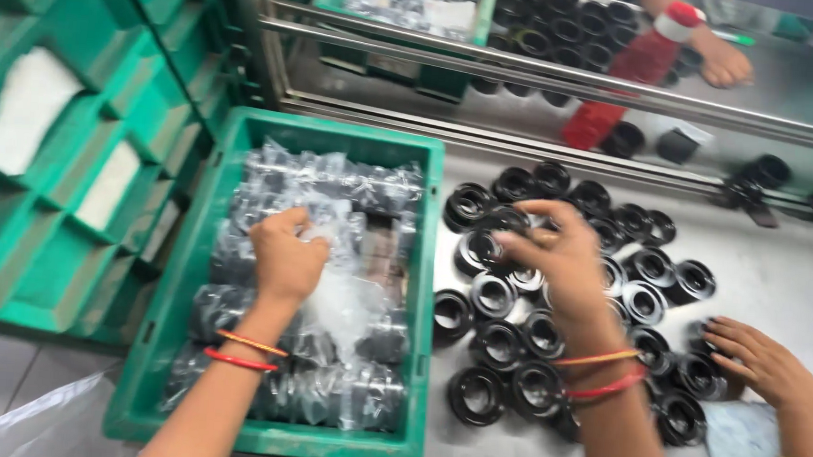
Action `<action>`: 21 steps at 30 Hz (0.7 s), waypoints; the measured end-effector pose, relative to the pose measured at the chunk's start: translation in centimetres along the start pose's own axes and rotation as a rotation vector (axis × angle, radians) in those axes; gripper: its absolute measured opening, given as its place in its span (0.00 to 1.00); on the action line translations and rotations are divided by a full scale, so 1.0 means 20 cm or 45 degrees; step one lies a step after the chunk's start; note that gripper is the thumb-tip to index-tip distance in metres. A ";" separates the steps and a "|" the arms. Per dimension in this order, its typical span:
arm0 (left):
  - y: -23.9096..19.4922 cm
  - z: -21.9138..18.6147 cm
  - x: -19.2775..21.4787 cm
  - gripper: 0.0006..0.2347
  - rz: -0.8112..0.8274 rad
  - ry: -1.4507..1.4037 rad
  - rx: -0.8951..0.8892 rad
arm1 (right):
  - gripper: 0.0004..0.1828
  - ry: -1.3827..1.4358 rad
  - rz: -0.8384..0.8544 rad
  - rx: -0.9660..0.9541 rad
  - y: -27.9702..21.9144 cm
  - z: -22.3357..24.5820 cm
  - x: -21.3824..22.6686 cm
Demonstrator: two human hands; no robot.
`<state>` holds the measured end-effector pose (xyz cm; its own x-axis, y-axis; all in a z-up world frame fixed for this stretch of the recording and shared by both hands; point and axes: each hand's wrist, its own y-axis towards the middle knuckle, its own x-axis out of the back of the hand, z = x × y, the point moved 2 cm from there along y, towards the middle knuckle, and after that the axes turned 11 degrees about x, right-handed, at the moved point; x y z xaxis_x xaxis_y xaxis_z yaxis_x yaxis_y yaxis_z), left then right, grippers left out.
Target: Pack black metal rings into small individual plastic bags and organize them in a crate.
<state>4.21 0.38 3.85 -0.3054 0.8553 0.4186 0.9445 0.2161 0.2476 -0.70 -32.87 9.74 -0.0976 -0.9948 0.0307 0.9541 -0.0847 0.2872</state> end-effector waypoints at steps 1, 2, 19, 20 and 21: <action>-0.01 -0.03 0.00 0.06 -0.009 0.030 0.033 | 0.22 -0.076 -0.134 -0.103 -0.03 0.04 0.17; -0.02 -0.06 0.02 0.07 -0.024 0.064 0.068 | 0.26 -0.148 -0.261 -0.208 -0.06 0.08 0.34; -0.29 -0.23 0.09 0.20 0.345 0.613 -0.343 | 0.35 -1.864 -0.251 -0.602 -0.41 -0.85 1.70; -0.31 -0.24 0.10 0.25 0.351 0.640 -0.392 | 0.38 -1.959 -0.253 -0.564 -0.41 -0.86 1.72; -0.33 -0.25 0.13 0.25 0.327 0.661 -0.368 | 0.38 -1.946 -0.221 -0.539 -0.42 -0.93 1.76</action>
<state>-3.40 -1.15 7.69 -0.1615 0.5085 0.8458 0.9466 -0.1626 0.2784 -6.85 -68.20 -9.37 -0.1396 -0.0037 0.9902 0.8826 -0.4539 0.1227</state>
